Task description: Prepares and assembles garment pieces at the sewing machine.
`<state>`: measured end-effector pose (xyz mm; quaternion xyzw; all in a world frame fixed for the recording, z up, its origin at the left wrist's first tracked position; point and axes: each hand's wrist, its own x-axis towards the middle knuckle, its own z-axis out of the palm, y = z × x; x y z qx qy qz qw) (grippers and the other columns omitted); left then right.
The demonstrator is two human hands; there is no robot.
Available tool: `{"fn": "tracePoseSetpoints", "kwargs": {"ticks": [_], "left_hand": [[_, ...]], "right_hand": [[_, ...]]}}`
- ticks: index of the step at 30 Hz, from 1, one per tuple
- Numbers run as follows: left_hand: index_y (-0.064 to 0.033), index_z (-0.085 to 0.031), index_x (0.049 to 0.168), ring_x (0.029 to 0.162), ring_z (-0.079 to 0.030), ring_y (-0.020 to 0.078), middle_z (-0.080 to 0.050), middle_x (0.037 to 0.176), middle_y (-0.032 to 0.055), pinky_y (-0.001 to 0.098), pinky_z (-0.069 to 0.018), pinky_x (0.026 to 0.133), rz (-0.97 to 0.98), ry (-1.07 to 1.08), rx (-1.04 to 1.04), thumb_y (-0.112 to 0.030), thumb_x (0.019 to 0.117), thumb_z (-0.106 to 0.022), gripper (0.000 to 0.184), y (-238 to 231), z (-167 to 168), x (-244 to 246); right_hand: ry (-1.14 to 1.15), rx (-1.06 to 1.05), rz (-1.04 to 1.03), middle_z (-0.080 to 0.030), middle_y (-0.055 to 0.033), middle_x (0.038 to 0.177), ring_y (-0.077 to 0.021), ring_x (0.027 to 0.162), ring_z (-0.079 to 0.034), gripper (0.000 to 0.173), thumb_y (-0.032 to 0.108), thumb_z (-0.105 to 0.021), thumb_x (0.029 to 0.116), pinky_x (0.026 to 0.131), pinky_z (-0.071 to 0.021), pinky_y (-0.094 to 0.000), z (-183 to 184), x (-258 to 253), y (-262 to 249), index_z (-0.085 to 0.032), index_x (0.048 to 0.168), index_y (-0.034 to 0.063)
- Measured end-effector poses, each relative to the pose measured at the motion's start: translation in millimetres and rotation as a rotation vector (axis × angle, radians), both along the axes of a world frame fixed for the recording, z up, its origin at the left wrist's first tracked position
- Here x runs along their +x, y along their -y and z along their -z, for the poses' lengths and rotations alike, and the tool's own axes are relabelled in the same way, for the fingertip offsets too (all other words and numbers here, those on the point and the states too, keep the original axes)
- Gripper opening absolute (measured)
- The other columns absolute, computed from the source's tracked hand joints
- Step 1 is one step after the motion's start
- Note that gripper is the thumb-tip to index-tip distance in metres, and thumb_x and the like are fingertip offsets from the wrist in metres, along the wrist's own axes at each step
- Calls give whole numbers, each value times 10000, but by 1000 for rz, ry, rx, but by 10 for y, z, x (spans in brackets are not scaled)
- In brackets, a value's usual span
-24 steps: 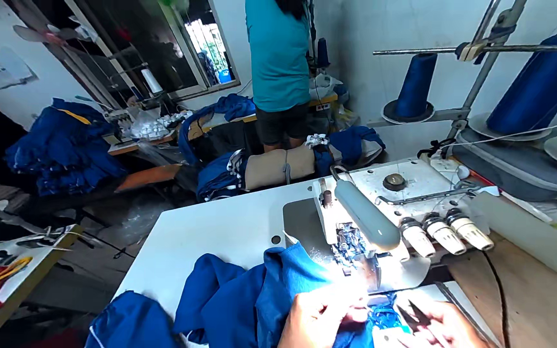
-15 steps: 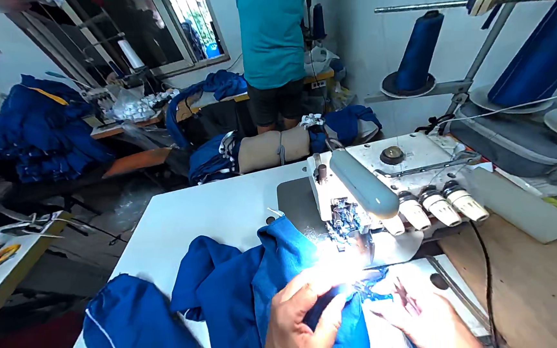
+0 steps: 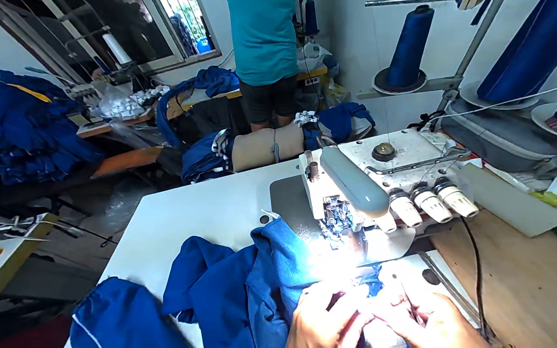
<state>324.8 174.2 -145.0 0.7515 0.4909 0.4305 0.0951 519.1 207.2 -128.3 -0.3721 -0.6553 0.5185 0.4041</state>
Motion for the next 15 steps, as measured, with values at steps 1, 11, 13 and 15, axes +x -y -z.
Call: {"fn": "tracePoseSetpoints", "kwargs": {"ticks": [1,11,13,15], "left_hand": [[-106,-796,1106,1025,-705,158,-756,1067,88,308,-553,933,-1,-17,-2,-195,918,-719,222,3,1,16],[59,-756,1042,1032,-729,155,-771,1026,144,261,-559,983,-62,161,28,19,890,-647,192,62,66,10],[63,-754,1039,1017,-734,154,-772,1017,147,260,-564,972,-78,162,29,16,892,-646,188,62,90,-5],[66,-753,1030,1010,-736,147,-773,1010,146,258,-571,962,-82,175,31,14,887,-661,177,64,100,-32]], "right_hand": [[-33,-10,-16,-574,131,699,110,574,-468,84,88,-689,925,524,-391,-92,-51,-3,25,-638,860,95],[169,-292,-192,-560,129,734,61,596,-488,171,192,-668,918,555,-418,-132,460,-36,-286,-676,1077,129],[103,-296,-193,-560,144,702,67,593,-507,89,220,-699,913,553,-426,-126,515,-95,-290,-674,964,152],[89,-240,-118,-543,151,676,77,576,-477,113,251,-732,899,538,-392,-118,528,-116,-259,-671,880,158]]}}
